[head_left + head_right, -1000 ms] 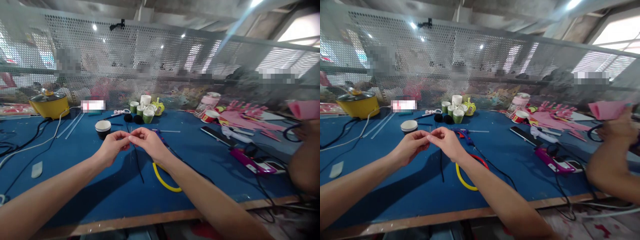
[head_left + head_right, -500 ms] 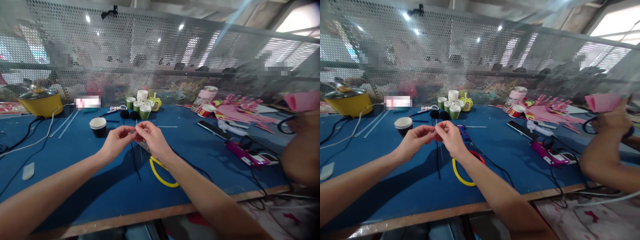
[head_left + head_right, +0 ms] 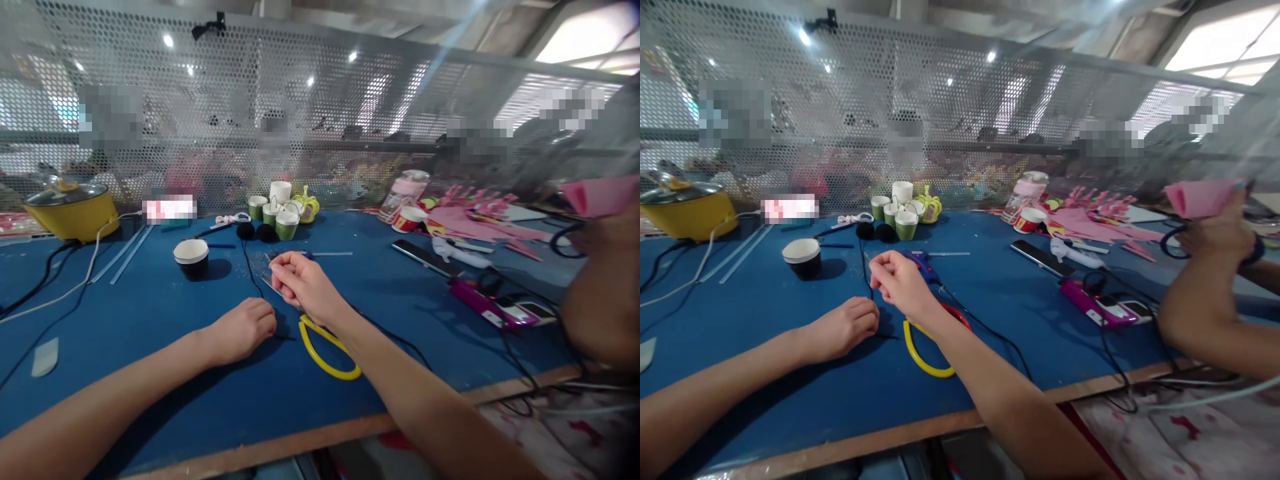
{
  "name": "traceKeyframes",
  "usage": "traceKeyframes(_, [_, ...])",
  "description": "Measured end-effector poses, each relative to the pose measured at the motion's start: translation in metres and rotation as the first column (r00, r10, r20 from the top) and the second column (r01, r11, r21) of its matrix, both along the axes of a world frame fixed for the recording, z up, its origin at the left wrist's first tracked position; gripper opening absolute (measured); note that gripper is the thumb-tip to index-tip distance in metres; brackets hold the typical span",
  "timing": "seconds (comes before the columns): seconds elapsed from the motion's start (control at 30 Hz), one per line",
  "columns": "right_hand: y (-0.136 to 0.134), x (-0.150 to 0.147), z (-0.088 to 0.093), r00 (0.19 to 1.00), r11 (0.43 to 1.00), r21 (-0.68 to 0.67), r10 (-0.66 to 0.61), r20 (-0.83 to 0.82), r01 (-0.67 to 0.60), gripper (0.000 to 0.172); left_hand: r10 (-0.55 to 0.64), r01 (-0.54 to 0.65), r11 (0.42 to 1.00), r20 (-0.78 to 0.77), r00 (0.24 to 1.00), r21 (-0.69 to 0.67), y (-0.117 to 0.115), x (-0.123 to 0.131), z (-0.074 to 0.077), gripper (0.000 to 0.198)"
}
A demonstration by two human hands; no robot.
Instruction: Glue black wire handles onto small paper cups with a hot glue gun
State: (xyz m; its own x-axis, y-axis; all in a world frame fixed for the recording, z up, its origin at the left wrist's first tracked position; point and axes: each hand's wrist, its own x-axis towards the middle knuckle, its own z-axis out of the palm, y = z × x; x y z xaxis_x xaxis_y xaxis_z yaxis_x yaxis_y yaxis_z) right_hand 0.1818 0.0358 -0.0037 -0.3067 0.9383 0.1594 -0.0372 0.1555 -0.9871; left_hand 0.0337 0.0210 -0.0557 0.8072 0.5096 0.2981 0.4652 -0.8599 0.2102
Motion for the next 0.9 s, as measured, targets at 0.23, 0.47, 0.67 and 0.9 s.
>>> traceKeyframes(0.23, [-0.003,0.001,0.002,0.993,0.999,0.035,0.02,0.118,-0.024,0.012,0.261,-0.163,0.913,0.228,0.938,-0.374,-0.017,-0.028,0.061,0.012])
traceKeyframes(0.47, [-0.013,-0.005,0.003,0.987,0.99,-0.049,0.137,0.081,-0.134,0.007,0.441,-0.282,0.871,0.39,0.808,-0.401,-0.018,-0.041,0.069,0.014])
traceKeyframes(0.67, [-0.014,-0.005,0.001,0.983,0.994,-0.026,0.112,0.147,-0.109,0.012,0.538,-0.298,0.82,0.479,0.694,-0.488,-0.019,-0.036,0.064,0.012])
traceKeyframes(0.9, [-0.013,-0.005,-0.001,0.98,0.992,-0.018,0.125,0.158,-0.123,0.006,0.583,-0.25,0.783,0.533,0.613,-0.57,-0.016,-0.033,0.061,0.012])
